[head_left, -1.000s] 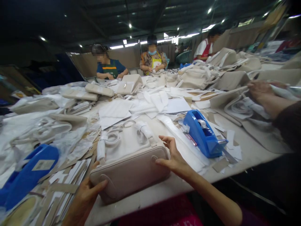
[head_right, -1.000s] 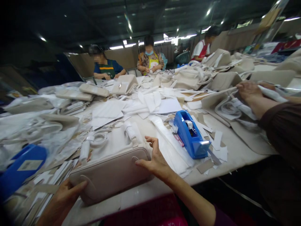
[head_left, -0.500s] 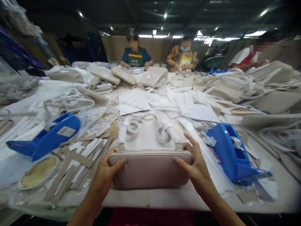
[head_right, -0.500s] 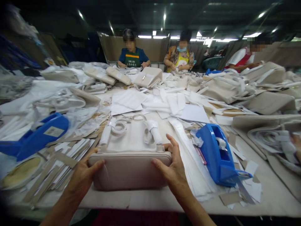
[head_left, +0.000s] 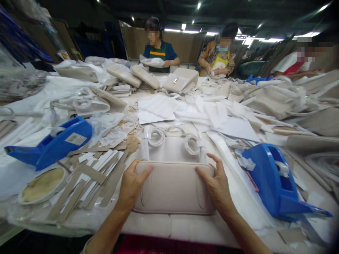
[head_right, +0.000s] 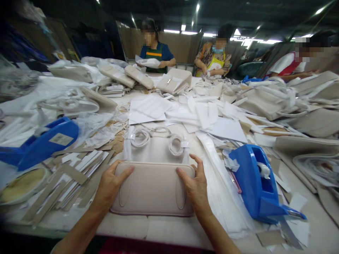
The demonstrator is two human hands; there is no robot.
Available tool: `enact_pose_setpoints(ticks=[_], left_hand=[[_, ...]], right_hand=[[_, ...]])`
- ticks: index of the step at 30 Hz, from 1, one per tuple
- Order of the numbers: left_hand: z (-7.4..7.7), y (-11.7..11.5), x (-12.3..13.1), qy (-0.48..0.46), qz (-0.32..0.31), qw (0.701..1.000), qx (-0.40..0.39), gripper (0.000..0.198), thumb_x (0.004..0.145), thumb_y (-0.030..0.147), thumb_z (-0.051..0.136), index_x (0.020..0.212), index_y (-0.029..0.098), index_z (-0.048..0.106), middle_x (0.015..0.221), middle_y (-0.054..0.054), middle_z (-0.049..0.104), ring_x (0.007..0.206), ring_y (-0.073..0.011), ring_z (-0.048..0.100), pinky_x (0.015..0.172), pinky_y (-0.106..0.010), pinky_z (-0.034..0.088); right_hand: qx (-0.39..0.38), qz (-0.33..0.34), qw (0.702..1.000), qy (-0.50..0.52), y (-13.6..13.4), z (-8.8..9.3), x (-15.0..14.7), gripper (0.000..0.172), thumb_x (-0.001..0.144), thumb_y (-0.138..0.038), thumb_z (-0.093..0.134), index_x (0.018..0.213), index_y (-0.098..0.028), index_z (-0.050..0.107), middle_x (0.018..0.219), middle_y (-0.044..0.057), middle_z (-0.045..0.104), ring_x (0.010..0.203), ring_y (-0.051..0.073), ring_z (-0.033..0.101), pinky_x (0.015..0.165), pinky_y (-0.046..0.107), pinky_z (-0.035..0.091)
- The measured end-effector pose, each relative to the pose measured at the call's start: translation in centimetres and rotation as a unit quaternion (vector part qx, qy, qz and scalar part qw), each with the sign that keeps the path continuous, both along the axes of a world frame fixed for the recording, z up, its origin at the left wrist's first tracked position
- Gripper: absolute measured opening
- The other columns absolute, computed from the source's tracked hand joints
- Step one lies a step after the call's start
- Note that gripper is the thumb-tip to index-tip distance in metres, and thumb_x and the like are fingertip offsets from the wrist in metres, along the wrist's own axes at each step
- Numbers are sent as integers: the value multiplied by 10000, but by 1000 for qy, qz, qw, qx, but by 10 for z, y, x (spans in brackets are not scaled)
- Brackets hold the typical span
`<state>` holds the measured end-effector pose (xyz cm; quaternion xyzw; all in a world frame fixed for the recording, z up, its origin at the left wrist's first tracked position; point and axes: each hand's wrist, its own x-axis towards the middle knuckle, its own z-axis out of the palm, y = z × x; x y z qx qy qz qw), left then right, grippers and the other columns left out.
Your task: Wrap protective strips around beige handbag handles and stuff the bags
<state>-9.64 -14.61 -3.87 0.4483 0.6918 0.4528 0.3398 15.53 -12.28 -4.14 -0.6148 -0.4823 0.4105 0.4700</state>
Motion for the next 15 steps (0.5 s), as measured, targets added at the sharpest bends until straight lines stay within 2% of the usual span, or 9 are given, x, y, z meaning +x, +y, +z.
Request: enact_pose_setpoints(ticks=[4,6,8,10,13,15], left_hand=[[-8,7,-1,95,-1,995,-16,362,726,541,628,826,199,559,640,32,571,619,-172,550,599,-265,423],[-11,7,1,147,17,989,-25,385,740,529,622,913,192,550,690,10,592,654,-200,573,627,-299,440],[-14,4,7,232,53,971,10,443,771,477,615,1071,166,517,860,-59,627,794,-248,595,710,-359,461],[-15,-1,13,350,58,930,93,414,829,365,578,1181,164,492,1088,-133,590,995,-293,549,848,-439,431],[-18,-7,20,484,-53,854,184,334,875,155,480,1191,242,544,1200,-99,550,1110,-282,462,969,-476,341],[-19,-9,19,507,-115,832,192,373,873,92,452,1182,269,563,1163,-66,573,1083,-257,459,971,-452,339]], right_hand=[[-3,-10,1000,-19,4,-6,-2,664,689,-483,666,1265,-231,451,879,18,621,755,206,598,719,333,481],[5,-17,999,-41,6,-8,-2,637,681,-492,654,1229,-232,461,884,20,613,760,211,596,725,336,471],[9,-19,998,-63,6,-10,0,605,687,-508,635,1198,-234,464,880,19,609,759,216,593,729,340,460],[9,-13,995,-95,6,-14,1,576,710,-526,609,1182,-230,458,872,22,607,754,222,589,729,346,452],[35,-17,977,-211,3,-15,0,507,778,-513,554,1170,-205,462,929,72,604,829,260,582,755,391,438],[111,-39,936,-331,0,-9,-6,412,824,-430,529,1158,-191,494,1095,137,568,1014,318,528,850,464,395]])
